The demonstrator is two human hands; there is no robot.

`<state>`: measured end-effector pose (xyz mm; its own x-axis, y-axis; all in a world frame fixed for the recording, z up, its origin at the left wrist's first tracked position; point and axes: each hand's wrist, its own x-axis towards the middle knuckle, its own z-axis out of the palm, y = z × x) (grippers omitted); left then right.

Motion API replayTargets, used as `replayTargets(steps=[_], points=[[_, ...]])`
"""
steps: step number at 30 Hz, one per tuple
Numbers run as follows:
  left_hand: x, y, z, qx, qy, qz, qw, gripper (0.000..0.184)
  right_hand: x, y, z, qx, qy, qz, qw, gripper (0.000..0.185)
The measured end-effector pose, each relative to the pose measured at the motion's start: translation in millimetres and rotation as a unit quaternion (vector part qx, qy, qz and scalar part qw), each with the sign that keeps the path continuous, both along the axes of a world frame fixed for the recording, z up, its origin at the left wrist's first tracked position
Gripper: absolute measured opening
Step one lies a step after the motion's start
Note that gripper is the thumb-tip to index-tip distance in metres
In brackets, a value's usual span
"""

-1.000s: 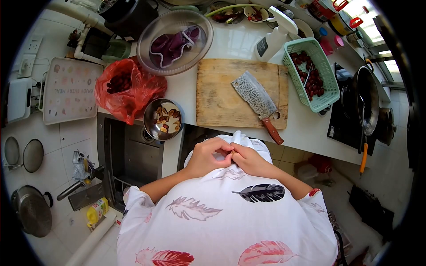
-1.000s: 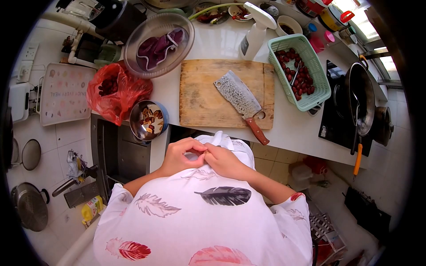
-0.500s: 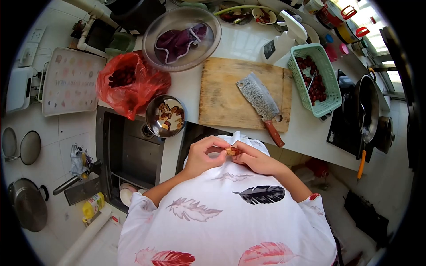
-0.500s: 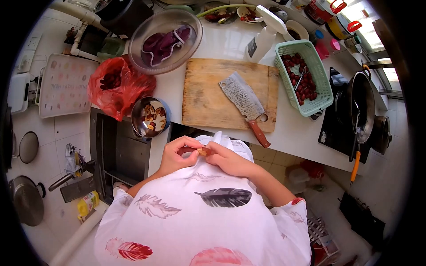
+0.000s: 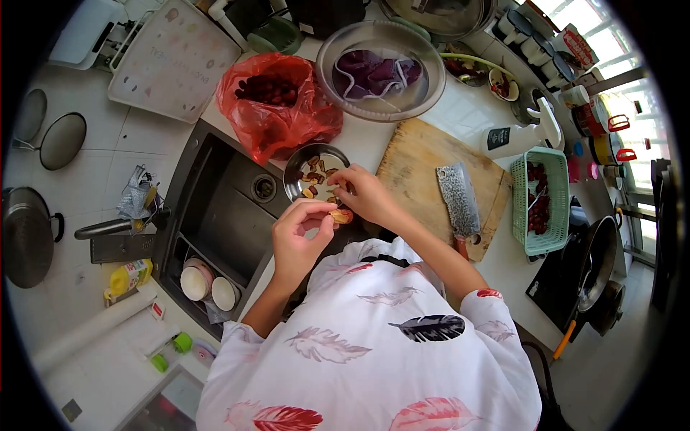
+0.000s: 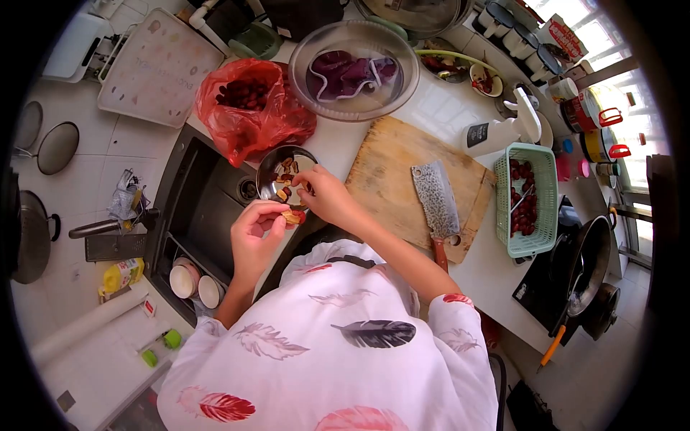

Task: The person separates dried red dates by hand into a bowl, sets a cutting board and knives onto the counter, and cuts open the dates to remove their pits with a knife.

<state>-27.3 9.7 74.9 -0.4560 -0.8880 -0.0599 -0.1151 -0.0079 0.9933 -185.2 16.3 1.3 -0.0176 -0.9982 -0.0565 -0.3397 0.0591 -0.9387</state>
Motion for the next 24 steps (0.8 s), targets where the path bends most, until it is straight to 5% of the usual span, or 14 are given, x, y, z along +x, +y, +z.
replayTargets(steps=[5,9,13,15,17,21,24], points=[[24,-9,-7,-0.03,-0.03,0.093,0.995,0.014,19,-22,-21,0.002,-0.064,0.053,0.997,0.036],[39,-14,-24,-0.015,-0.033,0.143,0.989,0.012,13,-23,-21,-0.085,0.075,0.045,0.993,0.045],[38,-17,-25,0.031,-0.013,0.148,0.988,0.012,-2,-13,26,0.107,-0.114,-0.032,0.987,0.022],[29,-14,-25,0.047,0.017,0.137,0.989,0.012,-2,3,51,0.127,0.004,0.044,0.991,0.027],[22,-12,-20,0.05,0.03,0.102,0.993,0.012,4,23,61,0.108,-0.038,0.087,0.99,0.029],[6,-6,0,0.03,0.033,0.037,0.998,0.015,7,41,84,0.147,-0.065,0.074,0.984,0.027],[-1,-7,14,0.016,0.028,-0.018,0.999,0.016,4,53,85,0.043,-0.025,0.007,0.999,0.02]])
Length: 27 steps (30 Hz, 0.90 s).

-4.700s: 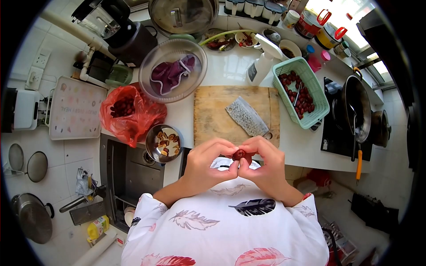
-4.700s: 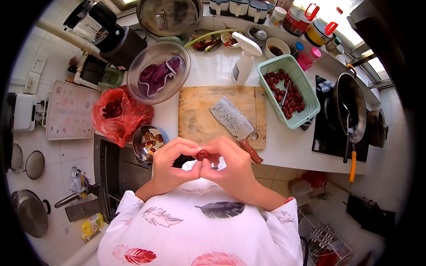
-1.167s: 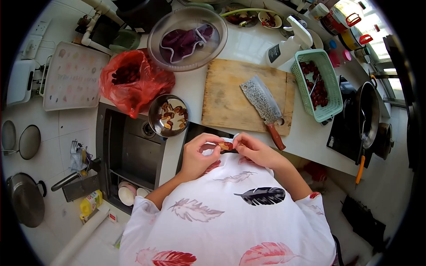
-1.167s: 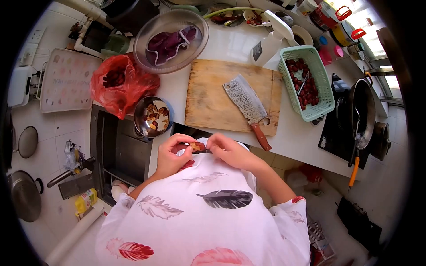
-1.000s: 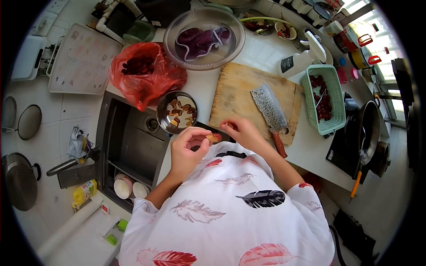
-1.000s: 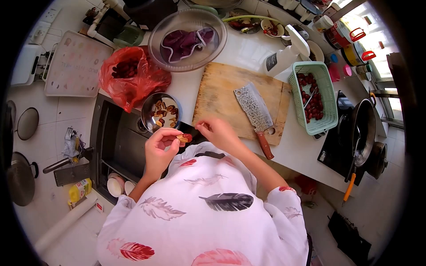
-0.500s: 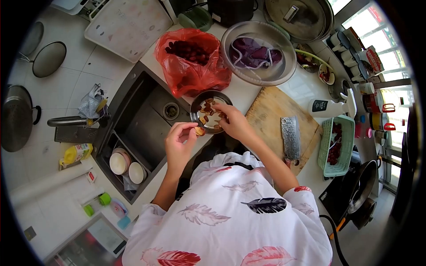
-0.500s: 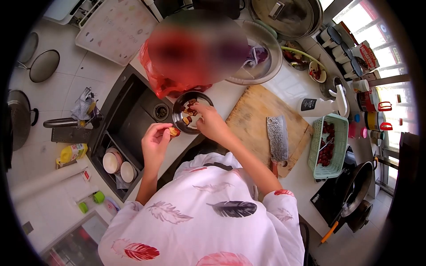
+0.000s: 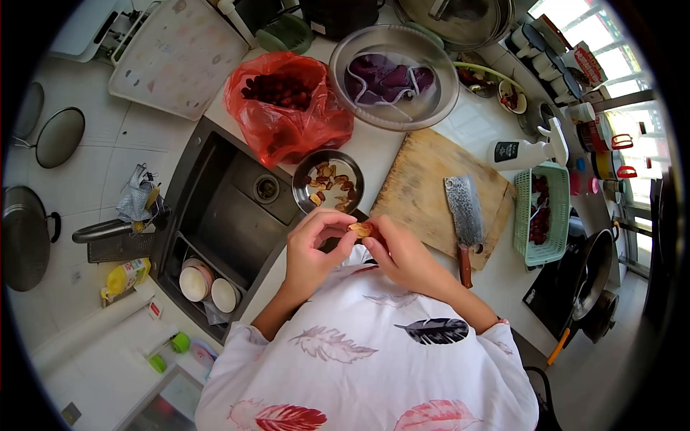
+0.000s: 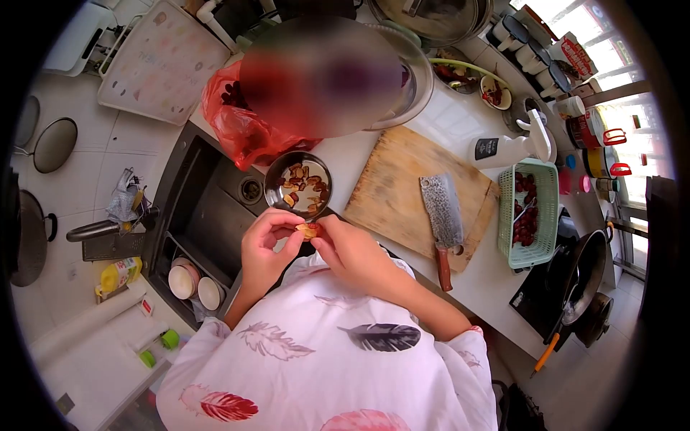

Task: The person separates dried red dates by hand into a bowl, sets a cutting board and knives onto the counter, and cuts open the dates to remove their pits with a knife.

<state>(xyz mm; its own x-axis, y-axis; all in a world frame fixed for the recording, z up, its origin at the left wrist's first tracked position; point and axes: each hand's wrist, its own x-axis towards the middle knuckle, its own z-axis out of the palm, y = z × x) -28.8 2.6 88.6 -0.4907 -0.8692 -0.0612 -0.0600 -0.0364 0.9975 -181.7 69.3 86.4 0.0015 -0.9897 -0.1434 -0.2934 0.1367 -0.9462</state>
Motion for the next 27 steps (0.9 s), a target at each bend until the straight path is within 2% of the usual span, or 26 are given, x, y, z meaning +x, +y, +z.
replayTargets(steps=[3,4,6,7,9,13,15,17,19,22,27], points=[[-4,-3,8,-0.046,-0.02,-0.069,0.996,0.017,-11,13,11,0.003,-0.007,0.018,1.0,0.018],[-5,-5,9,-0.12,-0.039,-0.105,0.986,0.017,-15,16,15,0.003,-0.007,0.01,1.0,0.018],[-12,-3,17,-0.231,-0.064,-0.14,0.961,0.019,-21,24,21,0.006,0.071,0.035,0.997,0.016],[-16,0,19,-0.232,-0.063,-0.147,0.96,0.019,-22,28,21,0.007,0.07,0.028,0.997,0.016],[-23,6,23,-0.107,-0.022,-0.149,0.983,0.027,-25,34,20,-0.029,0.086,-0.003,0.996,0.014],[-32,5,25,-0.142,-0.068,-0.199,0.967,0.016,-26,45,15,-0.05,0.073,-0.061,0.994,0.012],[-36,2,23,-0.243,-0.135,-0.315,0.907,0.013,-26,50,13,-0.031,0.032,-0.079,0.996,0.011],[-42,9,17,-0.238,-0.106,-0.32,0.911,0.014,-28,54,19,-0.017,0.032,-0.078,0.996,0.011],[-46,12,16,-0.282,-0.111,-0.339,0.89,0.011,-29,58,20,-0.002,0.031,-0.078,0.996,0.012],[-48,16,8,-0.254,-0.097,-0.368,0.889,0.008,-31,63,17,0.007,0.068,-0.053,0.996,0.012],[-46,21,2,-0.166,-0.103,-0.404,0.894,0.008,-30,69,17,0.03,0.007,-0.062,0.998,0.013]])
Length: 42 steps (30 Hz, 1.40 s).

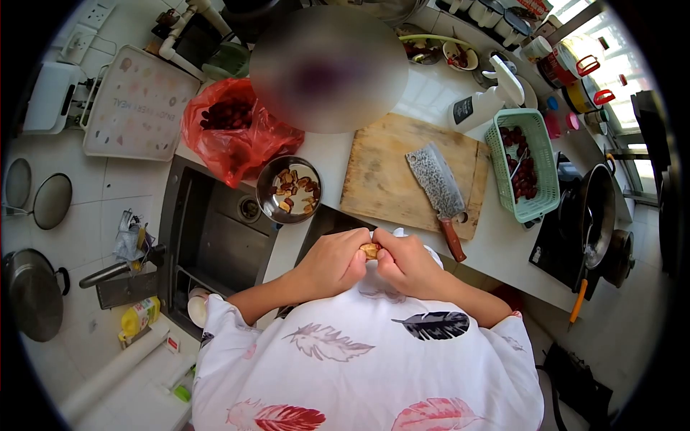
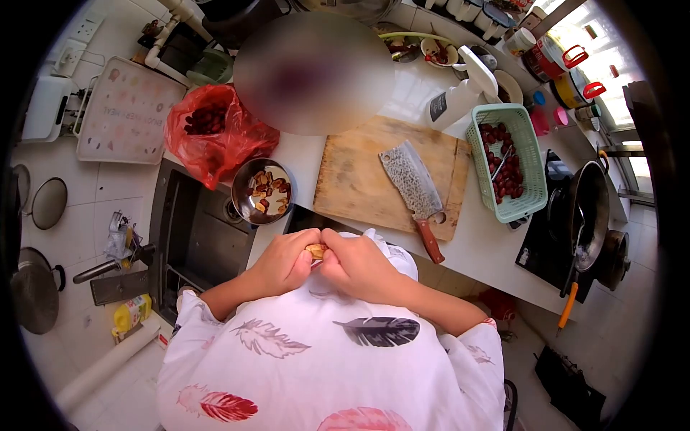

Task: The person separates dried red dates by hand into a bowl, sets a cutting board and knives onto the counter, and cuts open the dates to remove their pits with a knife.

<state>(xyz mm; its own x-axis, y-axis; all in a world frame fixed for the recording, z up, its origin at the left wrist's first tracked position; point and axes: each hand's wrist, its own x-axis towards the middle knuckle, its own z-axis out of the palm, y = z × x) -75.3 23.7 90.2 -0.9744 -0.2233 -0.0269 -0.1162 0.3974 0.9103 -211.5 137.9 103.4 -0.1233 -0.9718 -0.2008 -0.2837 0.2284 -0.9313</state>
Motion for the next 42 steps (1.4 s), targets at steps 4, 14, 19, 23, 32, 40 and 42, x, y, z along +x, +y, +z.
replayTargets(steps=[4,14,19,23,32,40,42], points=[[2,7,1,0.155,-0.048,0.032,0.986,0.014,-2,3,-3,0.006,-0.027,0.008,1.0,0.014],[0,15,-17,-0.313,0.003,0.069,0.947,0.015,-9,12,-15,0.158,-0.045,0.061,0.985,0.025],[2,31,-21,-0.357,0.009,0.061,0.932,0.018,-2,20,-35,0.147,-0.225,0.033,0.963,0.028],[3,32,-25,-0.379,0.013,0.034,0.925,0.019,-2,21,-36,0.167,-0.226,0.047,0.959,0.026],[5,32,-25,-0.38,0.003,-0.045,0.924,0.02,10,26,-52,0.175,-0.244,0.006,0.954,0.022],[4,30,-28,-0.395,-0.006,-0.067,0.916,0.019,6,24,-50,0.188,-0.199,0.031,0.961,0.023],[5,30,-29,-0.367,-0.015,-0.057,0.928,0.018,2,22,-45,0.189,-0.196,0.071,0.96,0.024]])
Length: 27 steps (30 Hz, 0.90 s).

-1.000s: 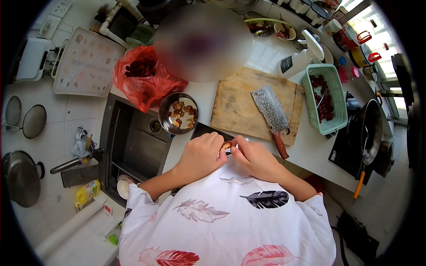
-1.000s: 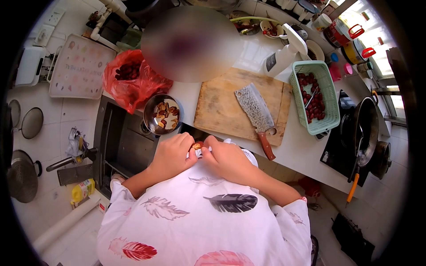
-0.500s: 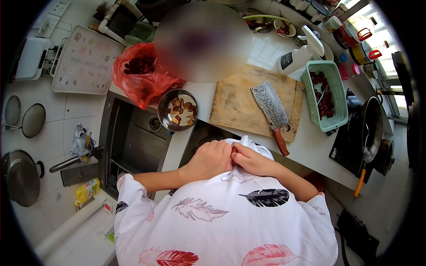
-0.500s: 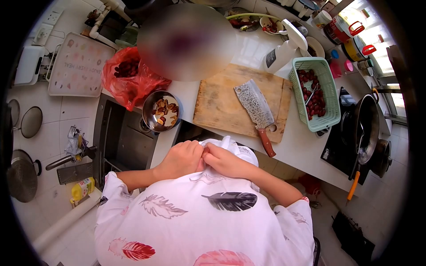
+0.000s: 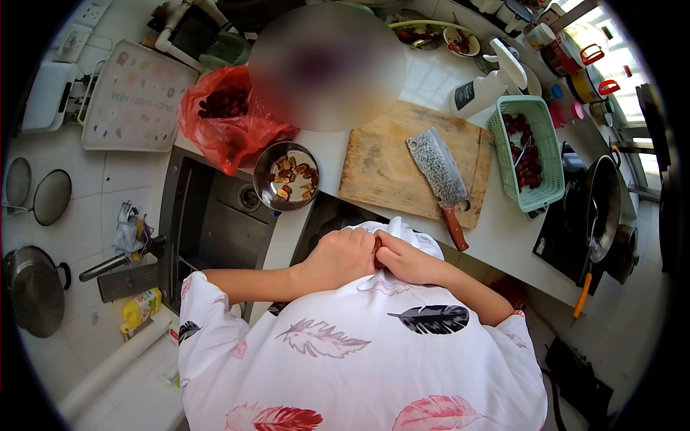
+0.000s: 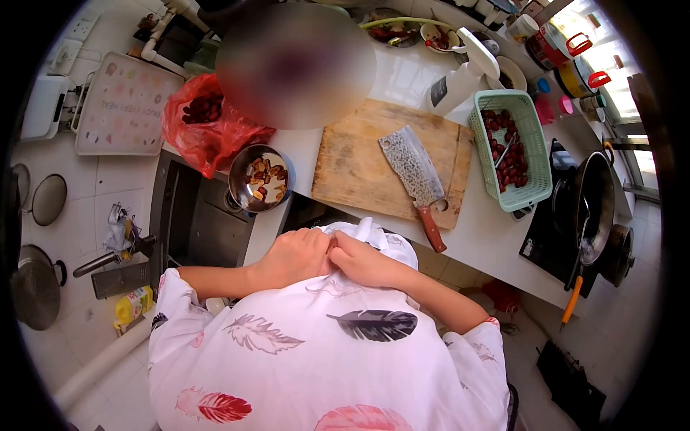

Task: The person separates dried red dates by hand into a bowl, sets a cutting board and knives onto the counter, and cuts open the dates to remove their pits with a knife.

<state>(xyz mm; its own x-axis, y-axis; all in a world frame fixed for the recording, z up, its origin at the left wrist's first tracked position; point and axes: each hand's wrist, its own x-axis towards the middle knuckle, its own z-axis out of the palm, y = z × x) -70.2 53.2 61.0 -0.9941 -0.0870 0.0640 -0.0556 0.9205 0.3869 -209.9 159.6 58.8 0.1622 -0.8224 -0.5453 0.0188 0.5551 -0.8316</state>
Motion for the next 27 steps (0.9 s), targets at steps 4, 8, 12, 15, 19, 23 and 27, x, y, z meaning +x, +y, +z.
replayTargets(steps=[4,8,12,15,19,23,27], points=[[-2,-3,5,0.154,-0.064,0.057,0.984,0.015,-15,-3,-1,0.074,-0.166,0.02,0.983,0.025],[0,-1,1,0.219,-0.08,0.101,0.967,0.013,-14,-4,-10,0.007,-0.137,0.026,0.99,0.026],[0,-1,3,0.183,-0.054,0.119,0.974,0.013,-9,-10,5,-0.041,0.026,0.021,0.999,0.029],[1,0,1,0.13,-0.02,0.117,0.984,0.015,-4,-11,17,-0.042,0.131,0.024,0.99,0.029],[2,1,-2,0.119,0.001,0.111,0.987,0.016,5,-9,12,-0.068,0.141,-0.008,0.988,0.027],[3,2,-3,0.113,0.012,0.121,0.986,0.016,10,-10,8,-0.069,0.153,-0.021,0.986,0.025],[7,0,-4,0.169,0.011,0.17,0.971,0.014,9,-12,-1,-0.096,0.106,-0.054,0.988,0.019]])
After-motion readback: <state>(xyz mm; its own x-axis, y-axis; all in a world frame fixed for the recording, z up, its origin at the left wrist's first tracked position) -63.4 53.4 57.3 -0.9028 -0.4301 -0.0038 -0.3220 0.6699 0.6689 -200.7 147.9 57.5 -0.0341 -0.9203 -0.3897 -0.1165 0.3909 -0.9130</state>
